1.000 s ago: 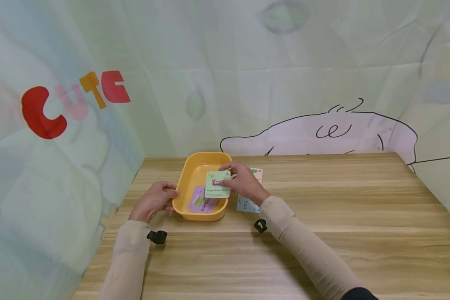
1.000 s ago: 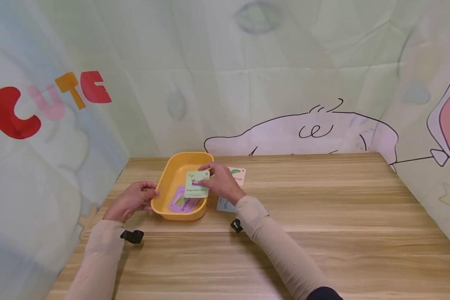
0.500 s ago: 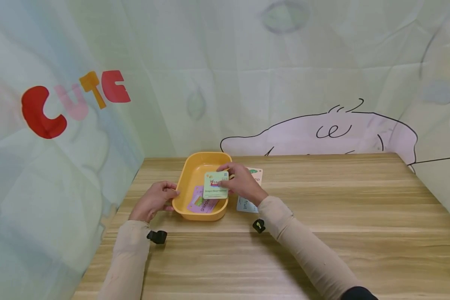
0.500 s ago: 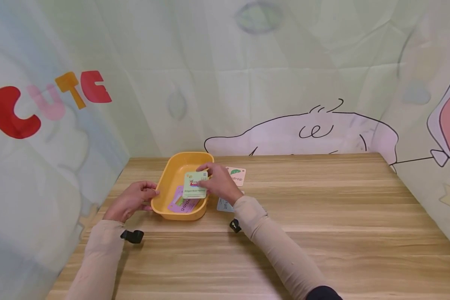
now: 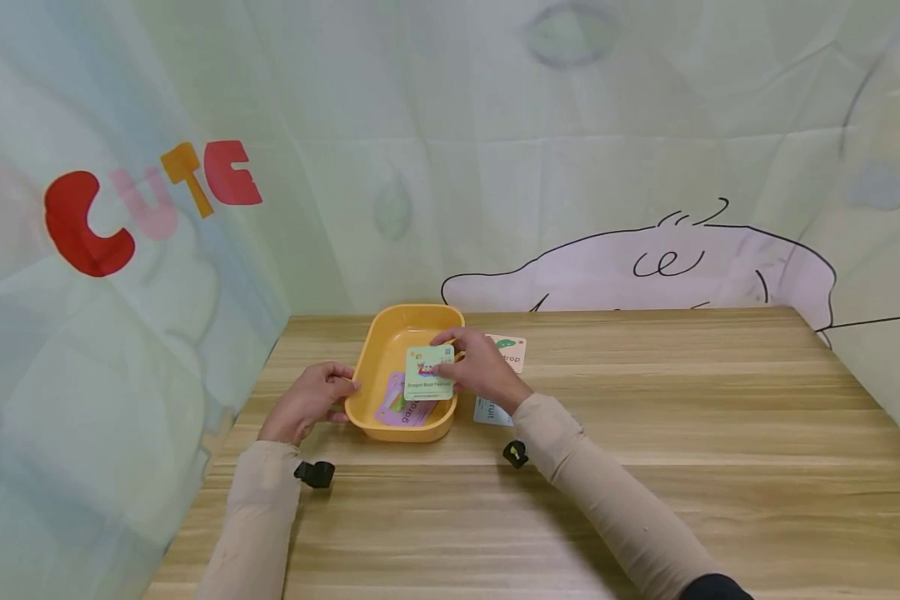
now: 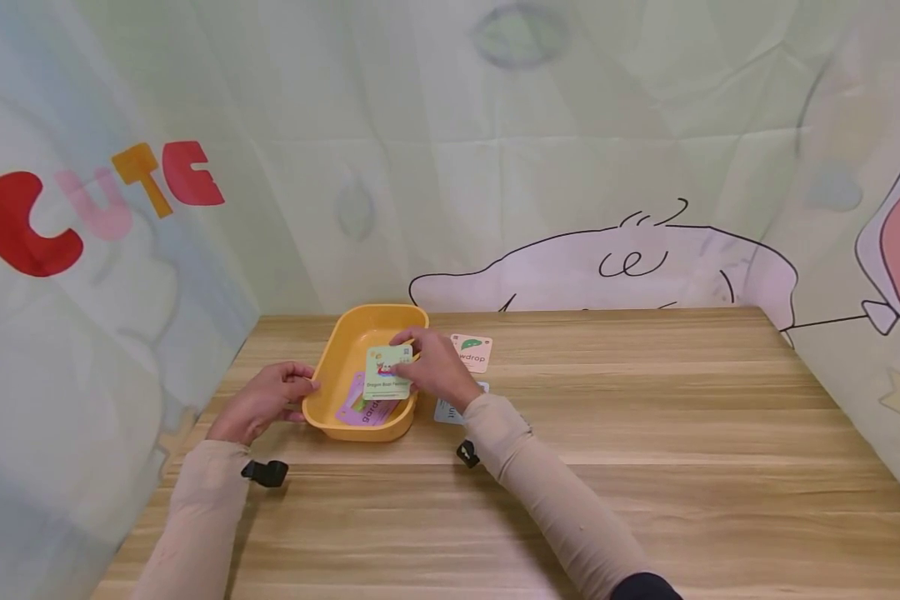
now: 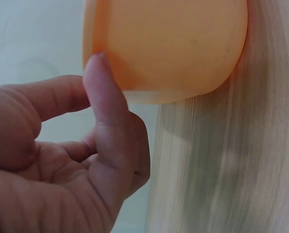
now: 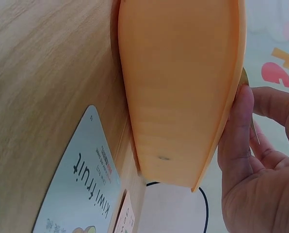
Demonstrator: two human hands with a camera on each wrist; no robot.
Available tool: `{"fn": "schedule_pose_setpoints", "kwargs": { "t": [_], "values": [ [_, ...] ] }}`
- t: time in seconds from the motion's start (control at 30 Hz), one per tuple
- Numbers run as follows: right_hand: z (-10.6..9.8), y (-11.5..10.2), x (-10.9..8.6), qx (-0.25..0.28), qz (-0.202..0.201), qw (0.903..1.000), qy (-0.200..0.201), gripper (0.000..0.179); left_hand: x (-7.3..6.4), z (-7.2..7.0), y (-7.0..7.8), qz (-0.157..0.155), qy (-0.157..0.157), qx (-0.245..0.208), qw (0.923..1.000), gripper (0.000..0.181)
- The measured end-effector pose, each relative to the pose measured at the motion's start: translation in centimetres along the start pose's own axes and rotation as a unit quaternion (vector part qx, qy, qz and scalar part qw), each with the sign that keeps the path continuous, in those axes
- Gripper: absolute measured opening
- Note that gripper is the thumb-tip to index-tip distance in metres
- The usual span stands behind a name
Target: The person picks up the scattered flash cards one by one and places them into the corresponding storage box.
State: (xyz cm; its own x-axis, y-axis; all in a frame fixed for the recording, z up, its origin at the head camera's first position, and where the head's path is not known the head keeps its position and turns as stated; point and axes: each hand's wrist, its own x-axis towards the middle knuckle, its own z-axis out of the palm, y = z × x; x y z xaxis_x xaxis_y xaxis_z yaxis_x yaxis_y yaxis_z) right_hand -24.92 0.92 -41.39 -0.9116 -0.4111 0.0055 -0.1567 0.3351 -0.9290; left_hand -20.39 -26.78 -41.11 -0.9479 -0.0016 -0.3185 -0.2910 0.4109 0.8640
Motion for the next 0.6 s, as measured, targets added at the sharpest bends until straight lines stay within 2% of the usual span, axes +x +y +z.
{"fn": "schedule_pose_setpoints", "kwargs": {
  "t": [0.6],
  "values": [
    [0.31, -0.22, -0.14, -0.019, -0.002, 0.9997, 0.014, 0.036, -0.07, -0.07, -0.01, 0.003, -0.002, -0.002, 1.0, 0.034]
  ]
}}
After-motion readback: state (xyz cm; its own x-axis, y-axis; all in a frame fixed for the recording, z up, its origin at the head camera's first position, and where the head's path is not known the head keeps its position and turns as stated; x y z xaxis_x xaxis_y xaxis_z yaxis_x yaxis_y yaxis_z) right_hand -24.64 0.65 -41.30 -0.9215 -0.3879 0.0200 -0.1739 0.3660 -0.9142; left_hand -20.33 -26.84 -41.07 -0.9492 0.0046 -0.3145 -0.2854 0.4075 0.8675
